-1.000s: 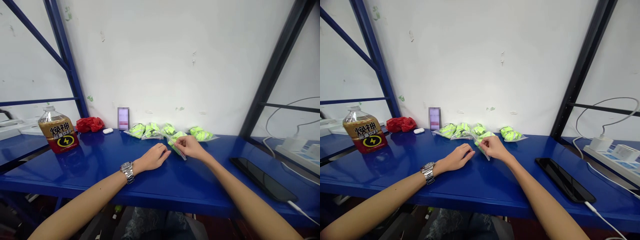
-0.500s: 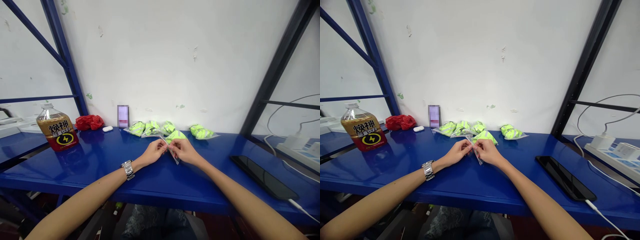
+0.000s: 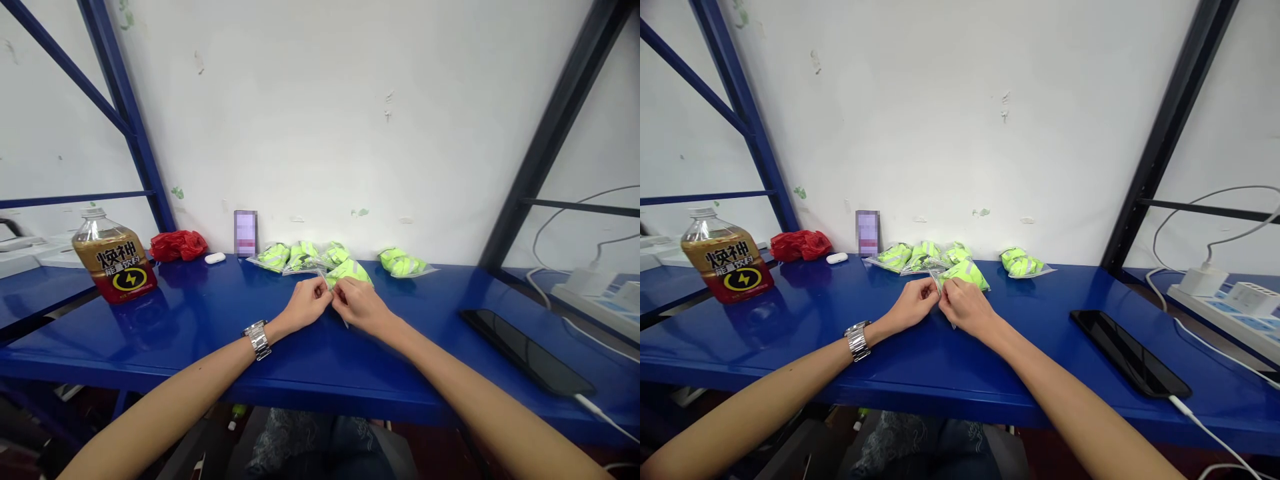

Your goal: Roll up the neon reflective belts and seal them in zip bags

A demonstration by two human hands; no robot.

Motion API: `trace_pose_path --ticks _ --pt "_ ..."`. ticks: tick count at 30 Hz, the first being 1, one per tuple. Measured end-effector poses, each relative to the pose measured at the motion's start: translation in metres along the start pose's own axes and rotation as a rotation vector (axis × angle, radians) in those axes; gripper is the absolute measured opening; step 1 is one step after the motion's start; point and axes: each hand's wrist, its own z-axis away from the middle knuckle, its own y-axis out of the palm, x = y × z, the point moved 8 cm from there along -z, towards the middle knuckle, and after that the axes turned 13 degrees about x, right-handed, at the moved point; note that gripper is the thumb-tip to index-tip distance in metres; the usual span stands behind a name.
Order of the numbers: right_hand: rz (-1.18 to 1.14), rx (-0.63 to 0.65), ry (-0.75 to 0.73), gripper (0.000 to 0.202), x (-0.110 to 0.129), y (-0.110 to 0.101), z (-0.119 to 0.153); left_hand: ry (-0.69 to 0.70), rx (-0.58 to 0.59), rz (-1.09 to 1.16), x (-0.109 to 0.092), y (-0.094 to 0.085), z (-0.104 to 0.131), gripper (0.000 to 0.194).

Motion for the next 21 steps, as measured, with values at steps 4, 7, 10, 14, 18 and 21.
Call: trace_pose_path --ticks 4,7,10,14,18,21 --pt "0.114 -0.128 0.158 0.016 -0.027 -0.023 0.005 -0.065 -0.071 -0.222 0.01 -0.011 0.002 0.022" --pt "-0.021 -0.124 0.151 0.016 -0.049 -0.031 0.01 -0.113 -0.085 -0.311 0.02 -0.016 0.002 0.022" --pt "-0.142 -0.172 0.186 0.024 -0.073 -0.031 0.015 -0.169 -0.09 -0.368 0.027 -0.019 0.004 0.022" --pt "-0.222 -0.175 0.407 0.035 -0.115 -0.011 0.019 -0.254 -0.042 -0.433 0.031 -0.016 0.007 0.023" --pt "-0.541 0.062 0.451 0.042 -0.133 0.027 0.016 -0.161 0.011 -0.358 0.023 -0.01 0.006 0.024" --pt "-0.677 0.032 0.421 0.044 -0.13 0.031 0.016 -0.076 0.0 -0.236 0.02 -0.008 0.005 0.028"
